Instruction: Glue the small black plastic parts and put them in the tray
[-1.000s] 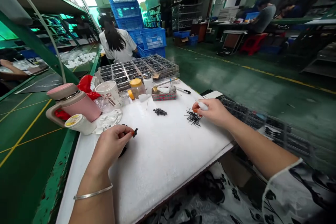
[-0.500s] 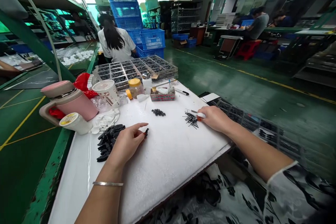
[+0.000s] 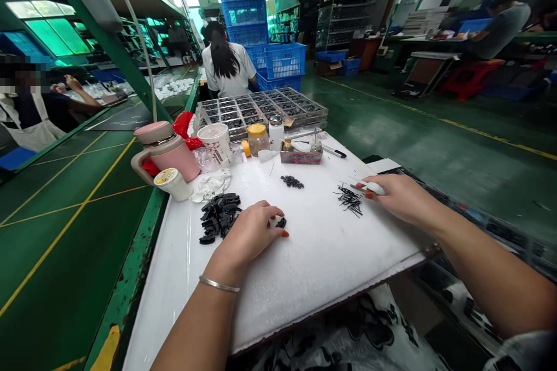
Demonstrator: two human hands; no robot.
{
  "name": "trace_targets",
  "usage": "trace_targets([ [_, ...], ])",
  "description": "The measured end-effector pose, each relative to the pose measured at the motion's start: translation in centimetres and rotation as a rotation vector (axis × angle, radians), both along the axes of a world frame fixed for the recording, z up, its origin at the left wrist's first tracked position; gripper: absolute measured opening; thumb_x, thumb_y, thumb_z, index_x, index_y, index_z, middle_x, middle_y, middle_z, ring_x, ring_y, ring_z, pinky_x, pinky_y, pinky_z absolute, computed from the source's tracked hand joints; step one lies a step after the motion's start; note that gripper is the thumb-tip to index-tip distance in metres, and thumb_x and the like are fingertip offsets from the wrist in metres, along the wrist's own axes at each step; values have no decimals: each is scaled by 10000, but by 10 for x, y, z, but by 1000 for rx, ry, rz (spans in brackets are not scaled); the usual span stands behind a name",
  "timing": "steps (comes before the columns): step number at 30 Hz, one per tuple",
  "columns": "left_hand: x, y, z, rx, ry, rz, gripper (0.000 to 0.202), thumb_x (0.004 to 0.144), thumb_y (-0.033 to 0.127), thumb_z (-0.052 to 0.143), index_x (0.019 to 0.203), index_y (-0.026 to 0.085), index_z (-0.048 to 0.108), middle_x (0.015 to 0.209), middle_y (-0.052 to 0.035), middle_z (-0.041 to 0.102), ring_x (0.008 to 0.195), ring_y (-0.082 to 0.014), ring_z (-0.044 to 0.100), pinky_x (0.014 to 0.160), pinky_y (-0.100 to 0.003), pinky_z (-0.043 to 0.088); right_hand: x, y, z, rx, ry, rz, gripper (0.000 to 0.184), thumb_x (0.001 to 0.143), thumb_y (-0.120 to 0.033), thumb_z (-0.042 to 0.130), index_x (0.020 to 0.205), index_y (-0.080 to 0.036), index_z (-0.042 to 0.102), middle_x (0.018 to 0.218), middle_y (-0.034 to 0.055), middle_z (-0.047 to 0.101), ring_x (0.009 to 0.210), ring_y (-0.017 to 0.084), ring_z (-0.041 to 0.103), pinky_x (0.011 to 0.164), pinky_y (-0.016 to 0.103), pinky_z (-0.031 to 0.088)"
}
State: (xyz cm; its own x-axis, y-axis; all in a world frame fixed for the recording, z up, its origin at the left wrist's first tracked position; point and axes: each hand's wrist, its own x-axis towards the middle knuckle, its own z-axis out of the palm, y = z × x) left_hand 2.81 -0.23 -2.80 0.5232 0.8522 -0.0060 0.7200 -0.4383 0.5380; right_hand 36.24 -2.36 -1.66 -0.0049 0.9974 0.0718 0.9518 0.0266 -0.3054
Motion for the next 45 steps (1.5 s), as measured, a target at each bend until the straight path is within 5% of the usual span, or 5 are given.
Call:
trace_targets([
  [7,2,-2,0,33,-15,5,141,748,193,574,822,215,693,751,-36,650,694,-183,579,625,-284,401,-35,6,12,40,236,132,92,758,-213,579,756,-222,670,820,2,696,796,197,631,700,281,434],
  [15,1,5,5,-389,-620,143,225,767,287,592,945,162,649,795,-35,613,685,-138,574,649,-272,496,-105,24,28,-93,816,239,87,725,-226,594,798,-180,607,676,3,623,612,144,618,493,225,458],
  [22,-7,10,4,-623,-1009,194,298,707,293,731,916,166,560,829,-48,667,730,-124,617,557,-180,432,-150,44,28,-116,1175,402,176,719,-302,678,752,-150,596,682,42,671,656,171,652,509,242,484],
  [35,-2,10,5,-711,-1148,263,366,615,163,791,976,170,727,786,-40,655,627,-117,654,468,-136,420,-154,25,10,166,1060,342,128,797,-314,645,753,-196,667,681,9,655,615,139,577,556,262,459],
  [45,-1,10,5,-735,-1162,280,397,587,140,809,975,150,728,775,-58,671,627,-129,652,503,-149,463,-155,23,8,526,852,613,46,809,-144,623,797,-188,629,797,35,638,756,156,592,684,286,471],
])
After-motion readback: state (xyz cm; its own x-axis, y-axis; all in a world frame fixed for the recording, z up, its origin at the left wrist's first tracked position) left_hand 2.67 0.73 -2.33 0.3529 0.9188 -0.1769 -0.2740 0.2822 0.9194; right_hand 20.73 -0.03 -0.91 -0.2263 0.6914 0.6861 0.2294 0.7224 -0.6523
